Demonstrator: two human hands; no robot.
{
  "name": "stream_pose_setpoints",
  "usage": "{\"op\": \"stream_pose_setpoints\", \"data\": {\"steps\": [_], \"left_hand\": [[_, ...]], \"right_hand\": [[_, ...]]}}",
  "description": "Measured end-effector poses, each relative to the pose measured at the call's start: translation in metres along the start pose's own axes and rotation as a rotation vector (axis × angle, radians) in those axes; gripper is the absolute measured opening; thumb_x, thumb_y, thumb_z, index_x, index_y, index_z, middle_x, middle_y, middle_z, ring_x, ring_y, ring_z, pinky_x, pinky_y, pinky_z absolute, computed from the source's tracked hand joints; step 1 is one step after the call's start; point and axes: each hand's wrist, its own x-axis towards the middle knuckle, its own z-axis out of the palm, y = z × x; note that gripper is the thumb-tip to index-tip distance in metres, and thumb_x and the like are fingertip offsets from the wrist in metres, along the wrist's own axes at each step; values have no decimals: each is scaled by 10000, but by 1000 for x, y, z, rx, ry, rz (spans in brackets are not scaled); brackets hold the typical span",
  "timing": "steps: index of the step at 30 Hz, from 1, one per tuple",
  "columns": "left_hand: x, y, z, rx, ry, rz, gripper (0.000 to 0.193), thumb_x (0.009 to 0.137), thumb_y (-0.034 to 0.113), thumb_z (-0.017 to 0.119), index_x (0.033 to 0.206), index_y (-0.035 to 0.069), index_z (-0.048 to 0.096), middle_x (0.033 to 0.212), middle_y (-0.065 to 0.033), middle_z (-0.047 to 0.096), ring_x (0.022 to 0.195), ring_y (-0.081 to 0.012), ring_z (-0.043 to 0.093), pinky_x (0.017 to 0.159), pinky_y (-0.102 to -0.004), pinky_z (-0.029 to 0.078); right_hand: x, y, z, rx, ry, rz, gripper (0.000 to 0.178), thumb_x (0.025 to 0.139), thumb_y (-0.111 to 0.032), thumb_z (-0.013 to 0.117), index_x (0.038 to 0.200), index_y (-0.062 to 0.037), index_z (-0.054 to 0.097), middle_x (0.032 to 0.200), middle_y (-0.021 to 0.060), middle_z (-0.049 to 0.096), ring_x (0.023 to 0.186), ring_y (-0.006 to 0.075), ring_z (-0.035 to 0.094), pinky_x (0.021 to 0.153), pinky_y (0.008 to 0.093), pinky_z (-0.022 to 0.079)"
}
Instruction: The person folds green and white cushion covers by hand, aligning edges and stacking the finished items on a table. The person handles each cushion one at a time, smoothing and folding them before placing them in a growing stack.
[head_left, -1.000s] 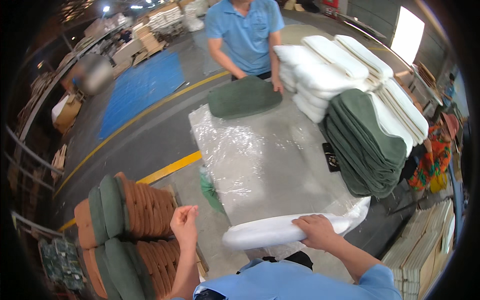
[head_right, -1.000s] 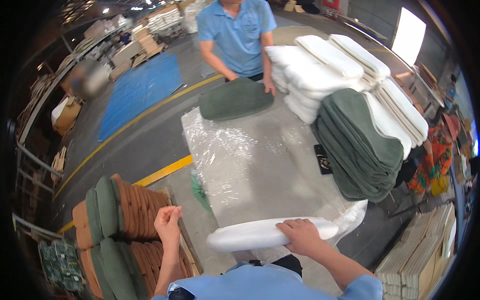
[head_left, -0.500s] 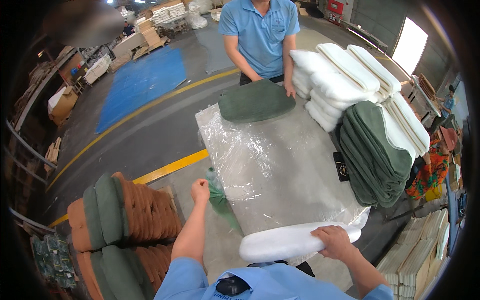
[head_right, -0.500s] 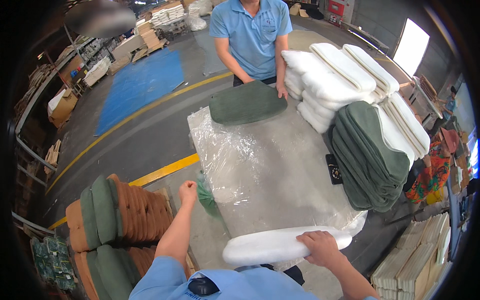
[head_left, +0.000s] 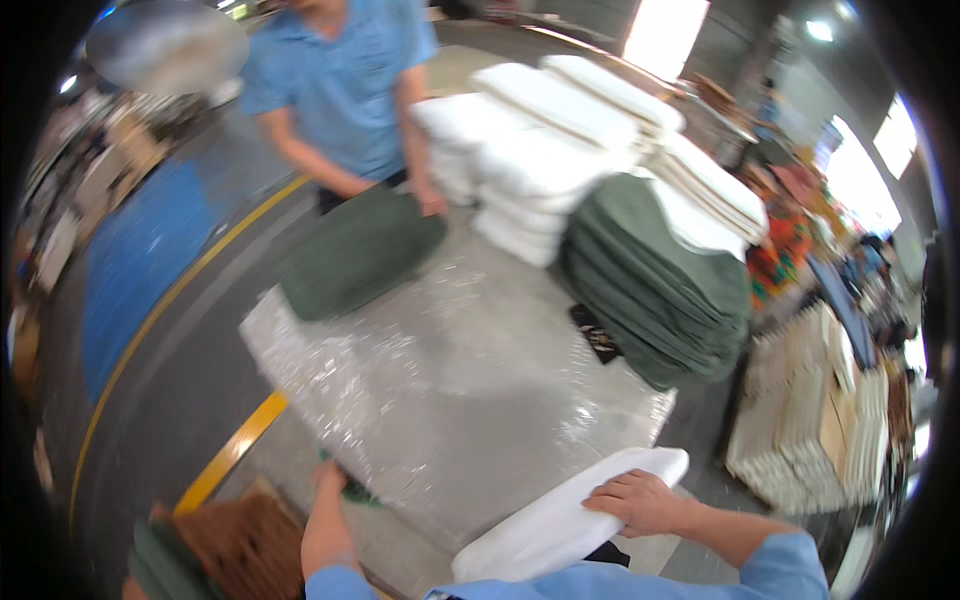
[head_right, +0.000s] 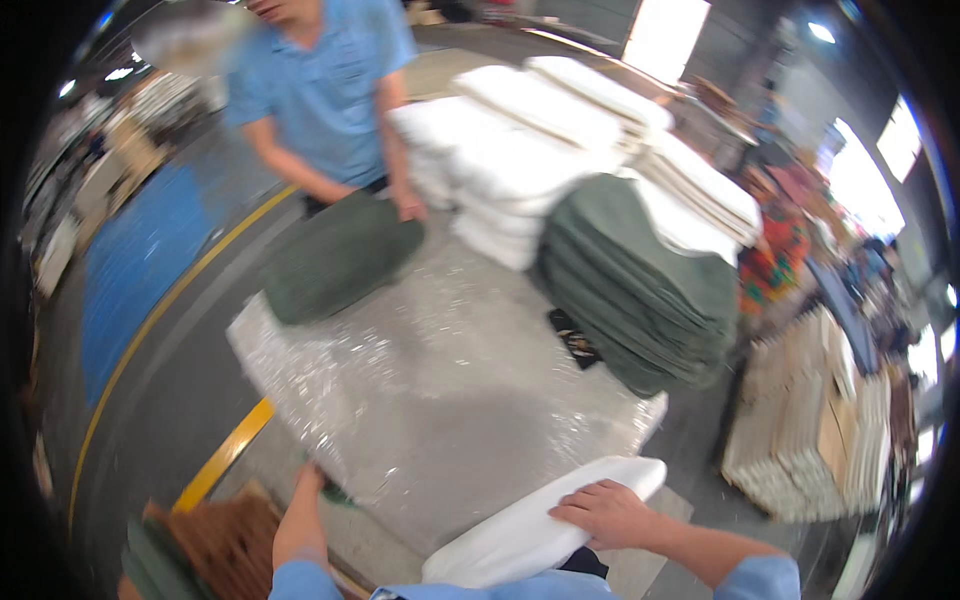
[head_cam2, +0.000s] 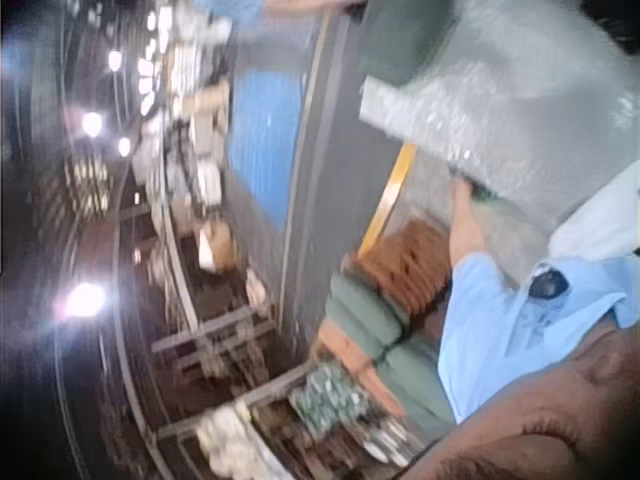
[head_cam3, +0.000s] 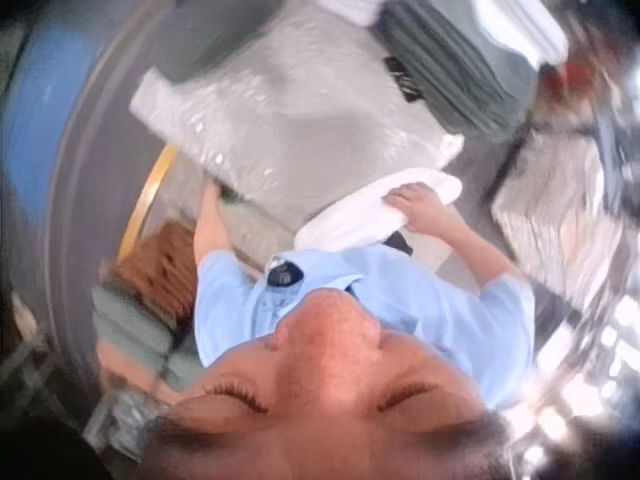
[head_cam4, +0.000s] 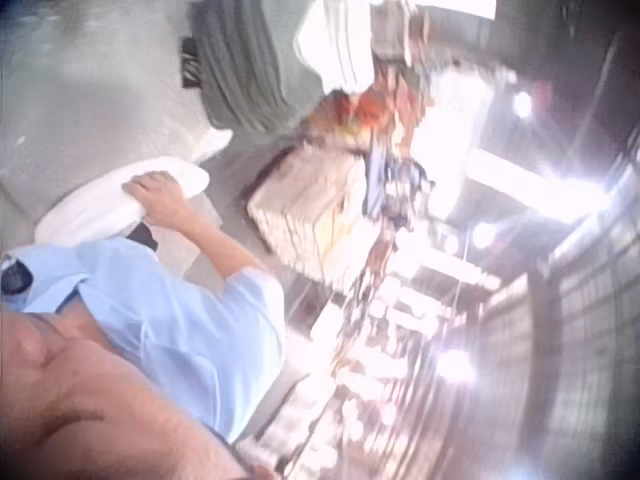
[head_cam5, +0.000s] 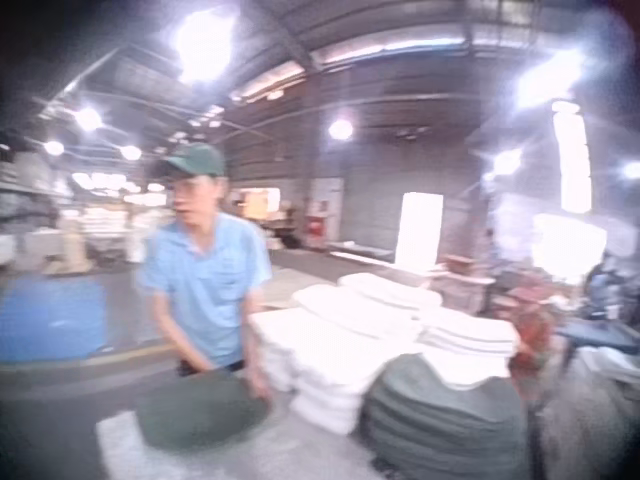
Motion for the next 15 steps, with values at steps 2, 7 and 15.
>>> {"op": "stream_pose_setpoints", "data": {"steps": [2,7,15], "left_hand": [[9,-14,12,196,-119,208,411,1020,335,582,1337,93,681,1313,-144,732,1218,-372,685,1026,-489,542],[23,-37,18,385,-364,197,425,1022,256,545,1376,59,673,1384,-190,684,1325,-374,619,1092,-462,499],[-64,-64,5,69,329,-124,442,1049,171,547,1467,37,597,1498,-212,606,1358,-426,568,1175,-460,415]], "right_hand": [[9,6,-2,2,-30,-30,808,688,-183,848,1451,-185,580,1334,30,685,1198,271,665,1006,429,535],[10,11,-2,42,16,-65,765,723,-181,832,1442,-166,572,1314,53,684,1198,286,663,1001,437,533],[13,19,11,35,80,-137,701,767,-199,818,1417,-156,561,1164,66,682,1085,294,672,880,454,545]]}}
